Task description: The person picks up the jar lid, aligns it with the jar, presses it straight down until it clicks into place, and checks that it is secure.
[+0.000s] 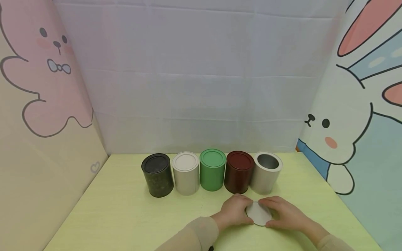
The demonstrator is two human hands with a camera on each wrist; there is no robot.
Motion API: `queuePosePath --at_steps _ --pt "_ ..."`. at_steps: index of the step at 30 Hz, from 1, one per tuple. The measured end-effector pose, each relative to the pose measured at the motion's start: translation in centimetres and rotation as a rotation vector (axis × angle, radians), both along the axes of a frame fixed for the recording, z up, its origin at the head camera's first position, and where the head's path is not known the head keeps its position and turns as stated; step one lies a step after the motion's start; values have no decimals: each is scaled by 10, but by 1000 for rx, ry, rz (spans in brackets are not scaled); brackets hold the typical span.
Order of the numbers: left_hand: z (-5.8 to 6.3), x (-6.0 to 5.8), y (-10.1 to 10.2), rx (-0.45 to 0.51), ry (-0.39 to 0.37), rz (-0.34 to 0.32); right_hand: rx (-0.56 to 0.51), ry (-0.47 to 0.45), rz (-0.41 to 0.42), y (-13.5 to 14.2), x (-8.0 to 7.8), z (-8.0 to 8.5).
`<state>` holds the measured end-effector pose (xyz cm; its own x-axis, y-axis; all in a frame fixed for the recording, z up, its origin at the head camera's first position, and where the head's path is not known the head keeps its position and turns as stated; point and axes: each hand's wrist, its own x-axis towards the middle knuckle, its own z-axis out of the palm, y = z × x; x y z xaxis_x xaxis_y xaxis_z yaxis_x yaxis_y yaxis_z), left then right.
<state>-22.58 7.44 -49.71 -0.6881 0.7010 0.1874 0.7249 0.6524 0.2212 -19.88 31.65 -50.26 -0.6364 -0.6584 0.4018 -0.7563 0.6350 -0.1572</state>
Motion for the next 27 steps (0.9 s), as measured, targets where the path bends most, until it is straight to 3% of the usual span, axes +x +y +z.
queuePosePath --at_steps 6,12,20,27 --pt "-1 -3 -2 7 2 -22 5 20 16 -1 0 2" --pt "0 -8 -5 99 -8 -81 -60 35 36 3 0 7" --pt "3 -9 -6 209 -133 -90 -193 -10 48 10 3 13" --pt "15 -9 -6 381 -236 -64 -291 -63 15 15 7 23"
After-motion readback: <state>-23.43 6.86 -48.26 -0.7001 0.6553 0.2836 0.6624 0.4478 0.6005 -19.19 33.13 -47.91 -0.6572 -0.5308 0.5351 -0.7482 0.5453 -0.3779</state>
